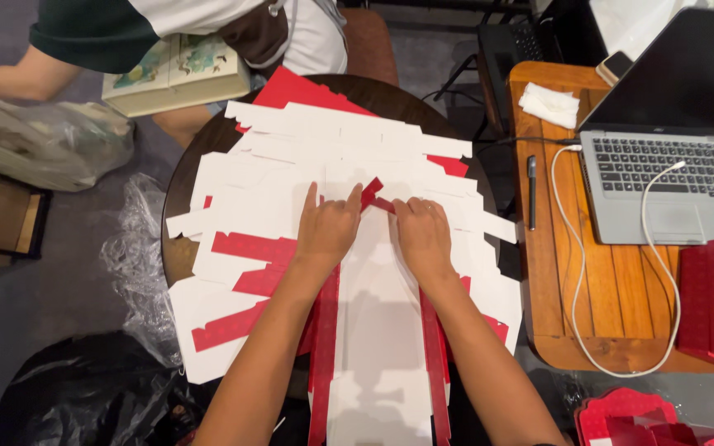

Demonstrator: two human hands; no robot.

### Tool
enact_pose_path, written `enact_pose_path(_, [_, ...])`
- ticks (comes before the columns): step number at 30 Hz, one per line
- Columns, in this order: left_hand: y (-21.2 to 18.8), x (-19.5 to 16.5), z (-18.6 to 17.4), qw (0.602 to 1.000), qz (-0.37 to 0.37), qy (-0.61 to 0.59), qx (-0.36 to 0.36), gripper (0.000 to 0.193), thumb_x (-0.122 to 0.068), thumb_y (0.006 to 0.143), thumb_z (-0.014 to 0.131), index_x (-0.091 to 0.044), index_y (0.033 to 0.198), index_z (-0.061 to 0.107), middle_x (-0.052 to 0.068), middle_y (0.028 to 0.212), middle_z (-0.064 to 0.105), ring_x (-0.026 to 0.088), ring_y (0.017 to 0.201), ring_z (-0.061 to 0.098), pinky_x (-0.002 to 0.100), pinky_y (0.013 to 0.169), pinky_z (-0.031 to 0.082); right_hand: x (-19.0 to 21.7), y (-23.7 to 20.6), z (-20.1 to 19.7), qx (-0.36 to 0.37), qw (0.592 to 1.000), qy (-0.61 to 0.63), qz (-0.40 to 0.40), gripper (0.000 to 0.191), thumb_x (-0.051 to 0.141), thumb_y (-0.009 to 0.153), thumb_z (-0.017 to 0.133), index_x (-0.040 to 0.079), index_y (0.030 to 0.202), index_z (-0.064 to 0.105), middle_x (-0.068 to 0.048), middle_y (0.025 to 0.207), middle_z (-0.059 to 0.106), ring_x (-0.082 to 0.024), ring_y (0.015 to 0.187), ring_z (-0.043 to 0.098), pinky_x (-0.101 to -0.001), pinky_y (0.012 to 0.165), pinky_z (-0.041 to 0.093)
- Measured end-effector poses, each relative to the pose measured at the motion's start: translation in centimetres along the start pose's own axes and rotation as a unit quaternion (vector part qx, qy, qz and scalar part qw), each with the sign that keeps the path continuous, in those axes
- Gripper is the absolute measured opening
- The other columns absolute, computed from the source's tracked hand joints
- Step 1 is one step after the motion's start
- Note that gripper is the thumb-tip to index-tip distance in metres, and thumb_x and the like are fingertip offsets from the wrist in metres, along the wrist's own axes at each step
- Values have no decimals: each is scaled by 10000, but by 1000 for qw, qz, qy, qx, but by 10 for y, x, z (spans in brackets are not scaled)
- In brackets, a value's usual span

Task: The person folds flat red and white cardboard pieces into box shapes by hand. They crease the edges, fold the side flaps upward, and tuck the tabs to form the box structure.

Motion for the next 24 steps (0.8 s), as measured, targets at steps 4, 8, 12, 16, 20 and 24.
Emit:
enact_pose_path(4, [1,-5,2,999,7,35,20,438,-108,903,594,-98,1338,651,58,686,706,253,666,695,618,1130,346,4,1,-2,-2,1000,-13,-9,210,37,833,681,1,1031,740,-155,858,675,-350,881,660,-454,913,501])
enact_pose_path(8, [2,-8,4,997,25,64,36,408,-91,914,595,-107,1318,653,63,677,710,247,676,702,629,1117,350,7,3,-3,5,1000,6,10,141,68,828,727,9,955,729,-145,799,655,-344,831,649,-453,879,504])
enact_pose_path(12, [1,-9,4,994,48,87,39,449,-47,884,609,-61,1332,637,39,680,701,225,692,700,604,1125,380,7,3,-2,3,1000,10,17,101,58,826,742,12,912,716,-129,773,649,-328,808,646,-437,881,513])
enact_pose_path(16, [-1,-8,1,990,69,123,23,516,-60,850,630,-65,1366,609,30,685,695,207,698,696,596,1118,405,6,2,-2,8,999,28,28,85,46,817,745,11,888,714,-122,762,652,-323,790,643,-439,875,513])
enact_pose_path(20, [-1,-9,-3,987,85,139,13,650,-49,844,633,-93,1487,549,4,608,670,195,578,669,575,1015,458,8,3,-4,-6,999,38,12,96,32,826,732,8,918,719,-119,771,656,-318,782,643,-438,875,513])
enact_pose_path(24, [0,-10,-3,985,75,158,9,631,-78,851,637,-156,1472,556,-12,604,658,184,562,656,550,957,496,12,3,-5,-14,999,43,10,84,34,838,734,8,916,720,-123,764,655,-324,775,640,-439,861,509])
Point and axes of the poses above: each hand's wrist, its own y-axis towards the middle knuckle, its own z-axis out of the palm, x = y × z, the point moved 1 cm from there along y, towards the middle knuckle
